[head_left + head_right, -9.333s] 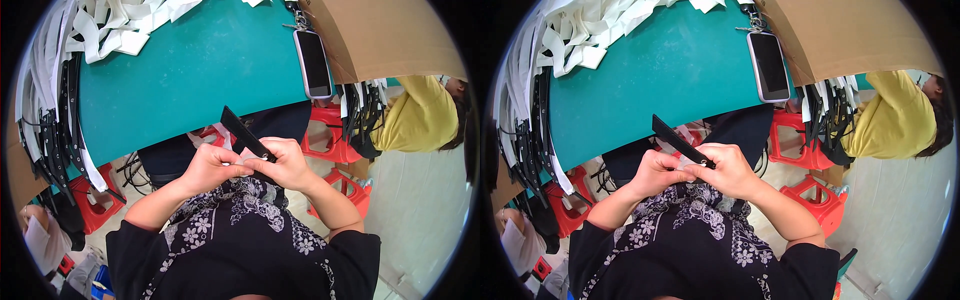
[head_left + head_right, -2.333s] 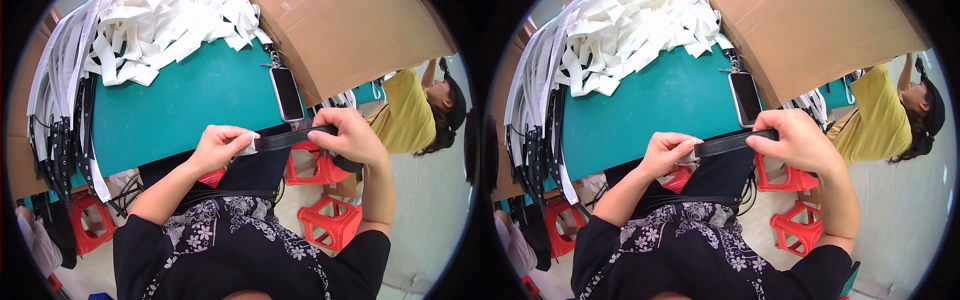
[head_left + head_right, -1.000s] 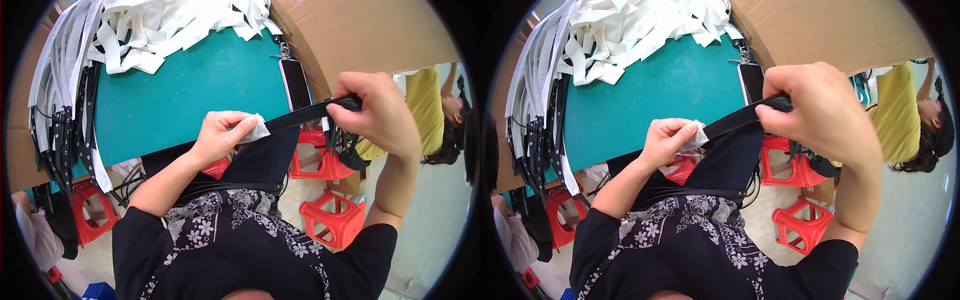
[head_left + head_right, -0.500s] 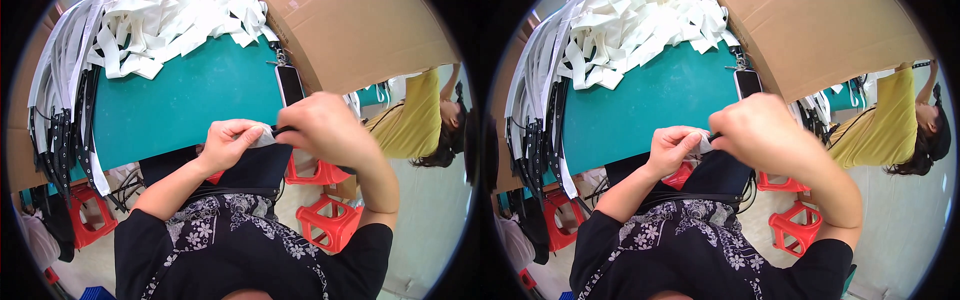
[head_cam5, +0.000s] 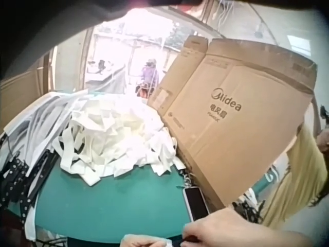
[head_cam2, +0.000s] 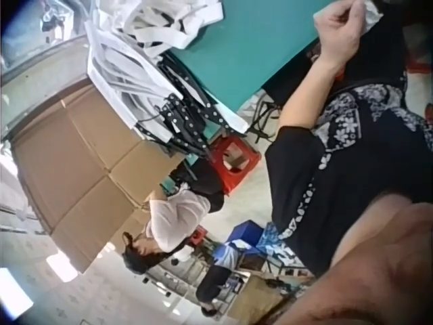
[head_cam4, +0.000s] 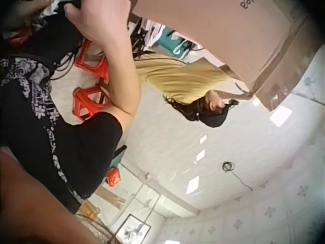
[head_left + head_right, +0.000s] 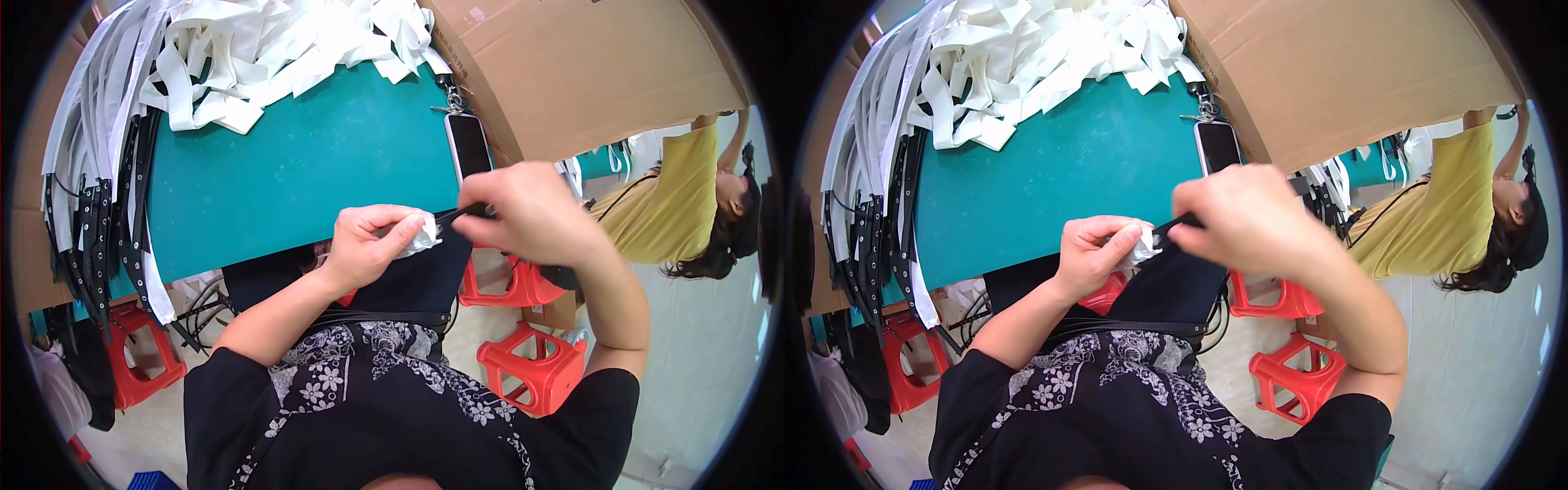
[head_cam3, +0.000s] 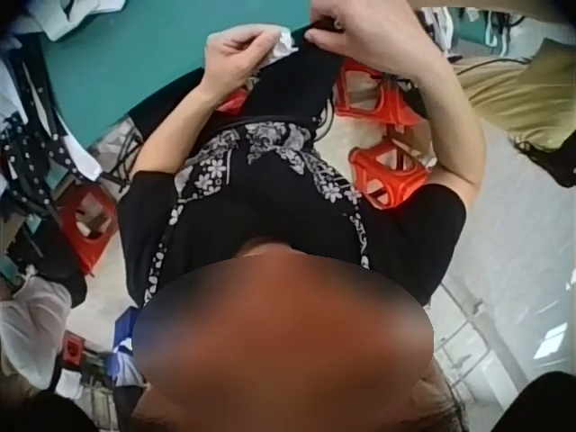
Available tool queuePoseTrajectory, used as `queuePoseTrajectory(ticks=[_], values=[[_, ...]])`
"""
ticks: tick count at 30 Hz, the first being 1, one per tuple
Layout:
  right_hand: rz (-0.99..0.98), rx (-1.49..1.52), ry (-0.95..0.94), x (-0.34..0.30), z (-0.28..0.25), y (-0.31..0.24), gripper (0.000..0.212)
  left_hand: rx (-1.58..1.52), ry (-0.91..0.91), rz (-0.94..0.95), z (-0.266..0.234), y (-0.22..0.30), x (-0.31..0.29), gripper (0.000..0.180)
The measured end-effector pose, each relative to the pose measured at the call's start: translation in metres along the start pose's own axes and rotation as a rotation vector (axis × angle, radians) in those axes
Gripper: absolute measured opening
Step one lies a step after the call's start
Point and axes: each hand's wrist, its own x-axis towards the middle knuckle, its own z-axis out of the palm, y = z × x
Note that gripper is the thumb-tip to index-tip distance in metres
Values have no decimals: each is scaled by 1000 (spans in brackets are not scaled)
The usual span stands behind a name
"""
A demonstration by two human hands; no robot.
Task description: The worker is assembling belt components by attaching white plastic pieces onto black belt straps at a factory workbench.
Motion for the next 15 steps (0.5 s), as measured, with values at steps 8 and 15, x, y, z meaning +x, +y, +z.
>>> queuePoseTrajectory(ticks=[8, 15], values=[[40, 89, -169, -9, -23, 21, 21, 97, 42, 25, -8, -16, -2, 18], [-46, 10, -146, 1, -2, 7, 19, 71, 32, 45, 5, -5, 0, 17]])
